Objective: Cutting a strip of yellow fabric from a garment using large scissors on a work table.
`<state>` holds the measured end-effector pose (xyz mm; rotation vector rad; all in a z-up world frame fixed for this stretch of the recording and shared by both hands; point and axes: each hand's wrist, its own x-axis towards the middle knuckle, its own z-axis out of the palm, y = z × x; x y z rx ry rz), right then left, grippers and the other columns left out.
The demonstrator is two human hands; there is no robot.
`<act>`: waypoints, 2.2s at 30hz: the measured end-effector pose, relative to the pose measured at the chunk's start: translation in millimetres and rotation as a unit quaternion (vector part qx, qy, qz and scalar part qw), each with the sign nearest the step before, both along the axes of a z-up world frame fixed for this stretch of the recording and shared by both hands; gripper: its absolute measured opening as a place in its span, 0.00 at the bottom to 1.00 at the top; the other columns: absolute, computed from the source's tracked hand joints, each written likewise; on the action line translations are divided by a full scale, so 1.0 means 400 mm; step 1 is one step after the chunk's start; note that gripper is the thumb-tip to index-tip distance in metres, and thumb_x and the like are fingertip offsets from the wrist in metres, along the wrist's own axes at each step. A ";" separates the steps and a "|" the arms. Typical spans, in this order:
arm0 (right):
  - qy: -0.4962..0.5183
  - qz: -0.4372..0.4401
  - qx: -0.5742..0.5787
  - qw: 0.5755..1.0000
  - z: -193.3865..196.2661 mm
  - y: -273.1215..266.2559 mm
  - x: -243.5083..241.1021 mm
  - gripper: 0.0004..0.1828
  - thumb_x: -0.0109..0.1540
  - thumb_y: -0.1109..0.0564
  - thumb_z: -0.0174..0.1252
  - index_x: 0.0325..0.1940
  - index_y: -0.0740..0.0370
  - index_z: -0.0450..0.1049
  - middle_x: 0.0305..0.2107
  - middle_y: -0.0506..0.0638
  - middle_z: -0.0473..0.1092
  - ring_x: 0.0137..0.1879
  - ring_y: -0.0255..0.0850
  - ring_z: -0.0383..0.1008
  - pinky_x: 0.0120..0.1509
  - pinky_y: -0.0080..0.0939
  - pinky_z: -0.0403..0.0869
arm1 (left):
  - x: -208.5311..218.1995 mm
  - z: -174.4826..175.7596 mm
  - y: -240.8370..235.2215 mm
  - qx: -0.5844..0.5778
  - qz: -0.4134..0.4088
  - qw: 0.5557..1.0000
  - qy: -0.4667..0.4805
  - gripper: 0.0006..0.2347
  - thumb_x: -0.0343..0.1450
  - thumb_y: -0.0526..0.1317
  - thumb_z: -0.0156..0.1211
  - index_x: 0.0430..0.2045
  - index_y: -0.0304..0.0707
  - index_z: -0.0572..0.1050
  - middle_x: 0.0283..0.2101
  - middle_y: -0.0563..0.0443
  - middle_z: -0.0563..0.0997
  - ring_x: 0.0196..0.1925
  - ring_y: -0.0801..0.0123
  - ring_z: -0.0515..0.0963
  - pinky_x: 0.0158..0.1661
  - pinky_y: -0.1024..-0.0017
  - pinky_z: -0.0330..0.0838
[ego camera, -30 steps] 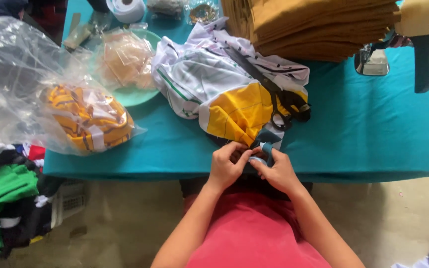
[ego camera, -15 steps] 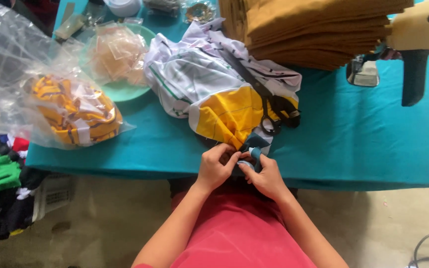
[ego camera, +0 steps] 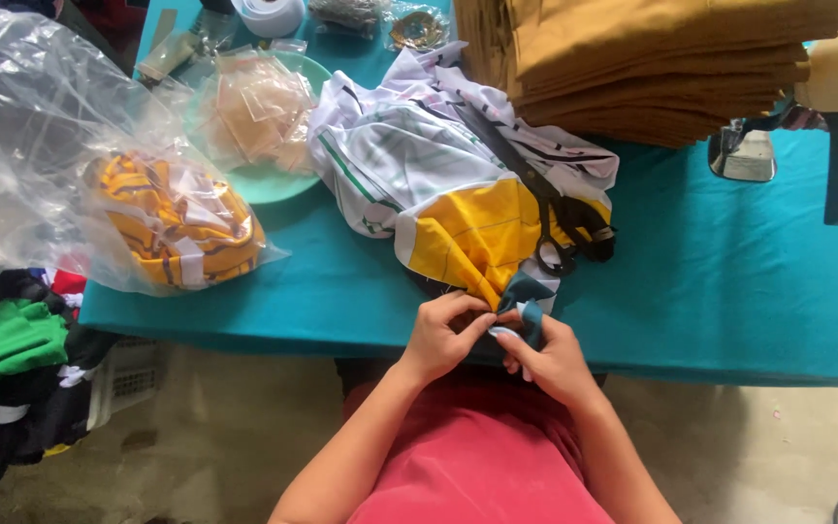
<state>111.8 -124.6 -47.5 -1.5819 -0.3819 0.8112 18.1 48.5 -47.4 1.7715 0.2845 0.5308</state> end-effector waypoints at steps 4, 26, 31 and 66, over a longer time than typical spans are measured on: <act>-0.010 0.045 0.029 0.999 0.094 -0.034 0.034 0.07 0.60 0.63 0.65 0.41 0.68 0.82 0.08 0.61 0.72 0.11 0.41 0.72 0.13 0.36 0.72 | -0.009 0.069 0.028 -0.013 -0.059 0.998 0.012 0.03 0.72 0.37 0.65 0.31 0.39 0.81 0.18 0.51 0.78 0.21 0.62 0.80 0.23 0.69 0.76; 0.039 -0.098 0.146 0.984 0.084 0.071 0.143 0.26 0.59 0.66 0.61 0.63 0.70 0.72 0.39 0.63 0.75 0.33 0.46 0.79 0.37 0.47 0.82 | 0.022 0.206 0.031 -0.015 -0.186 0.975 -0.117 0.03 0.71 0.37 0.69 0.27 0.43 0.83 0.30 0.49 0.85 0.33 0.56 0.85 0.38 0.67 0.79; -0.061 -0.028 0.145 0.987 0.212 0.091 0.140 0.22 0.55 0.72 0.63 0.53 0.68 0.79 0.31 0.55 0.77 0.35 0.35 0.76 0.41 0.40 0.80 | 0.022 0.169 0.050 0.022 0.010 0.994 -0.109 0.04 0.65 0.40 0.76 0.27 0.47 0.84 0.29 0.58 0.85 0.31 0.67 0.84 0.37 0.72 0.80; -0.106 0.309 0.018 0.945 0.271 0.244 0.222 0.10 0.53 0.59 0.76 0.32 0.60 0.80 0.15 0.49 0.76 0.20 0.35 0.77 0.23 0.34 0.74 | 0.024 0.205 0.168 -0.227 -0.061 0.971 -0.032 0.23 0.63 0.20 0.58 0.54 0.32 0.75 0.46 0.37 0.82 0.31 0.60 0.86 0.23 0.68 0.82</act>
